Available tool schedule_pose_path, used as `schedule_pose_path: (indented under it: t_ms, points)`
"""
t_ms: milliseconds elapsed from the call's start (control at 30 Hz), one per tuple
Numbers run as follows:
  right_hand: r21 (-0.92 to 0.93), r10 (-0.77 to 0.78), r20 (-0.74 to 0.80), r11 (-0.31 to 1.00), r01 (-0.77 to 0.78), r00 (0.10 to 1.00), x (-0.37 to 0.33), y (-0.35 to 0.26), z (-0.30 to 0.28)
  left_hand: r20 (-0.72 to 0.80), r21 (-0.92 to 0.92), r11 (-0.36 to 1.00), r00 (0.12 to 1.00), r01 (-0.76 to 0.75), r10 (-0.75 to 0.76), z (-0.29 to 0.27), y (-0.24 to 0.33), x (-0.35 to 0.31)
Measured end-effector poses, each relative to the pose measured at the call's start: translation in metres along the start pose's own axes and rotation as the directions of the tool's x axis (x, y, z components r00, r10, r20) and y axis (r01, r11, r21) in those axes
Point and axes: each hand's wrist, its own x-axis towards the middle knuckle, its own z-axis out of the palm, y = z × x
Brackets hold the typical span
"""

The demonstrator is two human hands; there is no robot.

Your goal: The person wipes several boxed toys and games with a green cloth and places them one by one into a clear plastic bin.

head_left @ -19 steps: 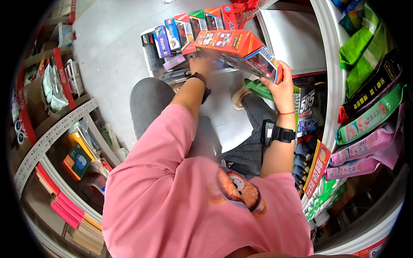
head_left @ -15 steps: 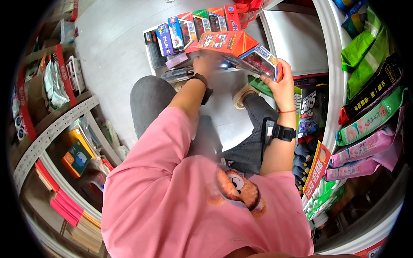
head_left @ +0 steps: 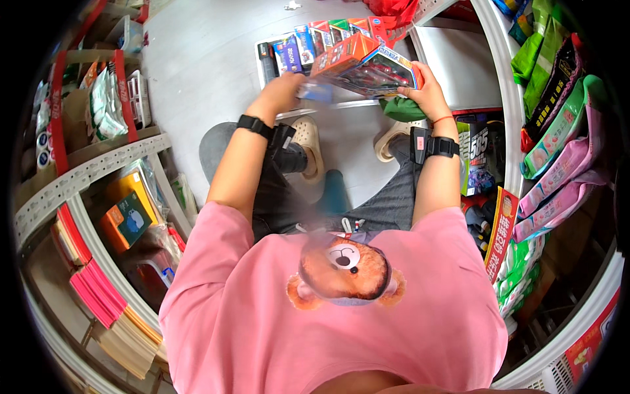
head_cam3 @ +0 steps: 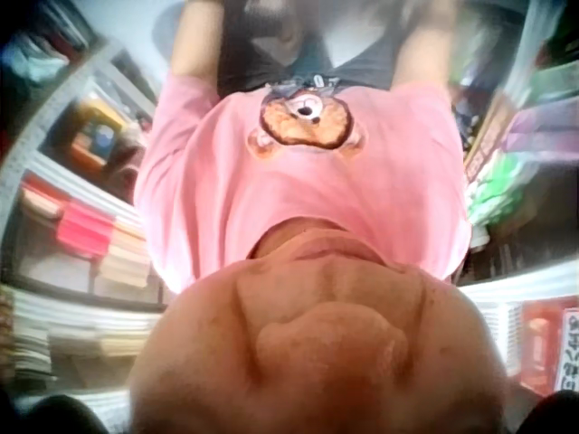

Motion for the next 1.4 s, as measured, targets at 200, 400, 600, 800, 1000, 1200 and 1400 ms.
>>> schedule_pose_path:
  t_ms: [200,400,600,800,1000,1200,1400]
  points:
    - [-0.267,-0.128,0.021,0.955,0.129,0.992,0.009,-0.014,0.026,-0.233,-0.083,0.911,0.881,0.403,-0.411,-0.051,-0.013,-0.038]
    - [-0.341,-0.085,0.130,0.932,0.125,0.988,0.016,-0.027,0.034,-0.280,-0.273,0.886,0.851,0.374,-0.445,-0.040,-0.043,-0.030]
    - [-0.454,-0.015,0.142,0.888,0.078,0.990,0.022,-0.010,0.040,-0.319,-0.256,0.890,0.836,0.378,-0.447,-0.037,-0.028,-0.017]
    - [-0.581,-0.014,0.100,0.811,0.070,0.995,0.024,-0.004,0.080,-0.271,-0.222,0.901,0.864,0.372,-0.424,-0.036,-0.021,-0.012]
    - [-0.655,0.156,0.049,0.751,-0.086,0.987,0.029,0.017,0.112,-0.226,-0.202,0.904,0.880,0.378,-0.418,-0.034,-0.025,-0.009]
    - [-0.553,0.158,-0.114,0.810,-0.195,0.981,0.023,0.036,0.115,-0.171,-0.202,0.896,0.886,0.396,-0.430,-0.043,-0.006,-0.002]
    - [-0.332,0.162,-0.319,0.903,-0.271,0.934,0.002,0.049,0.089,-0.226,-0.195,0.934,0.913,0.300,-0.341,-0.028,-0.004,0.013]
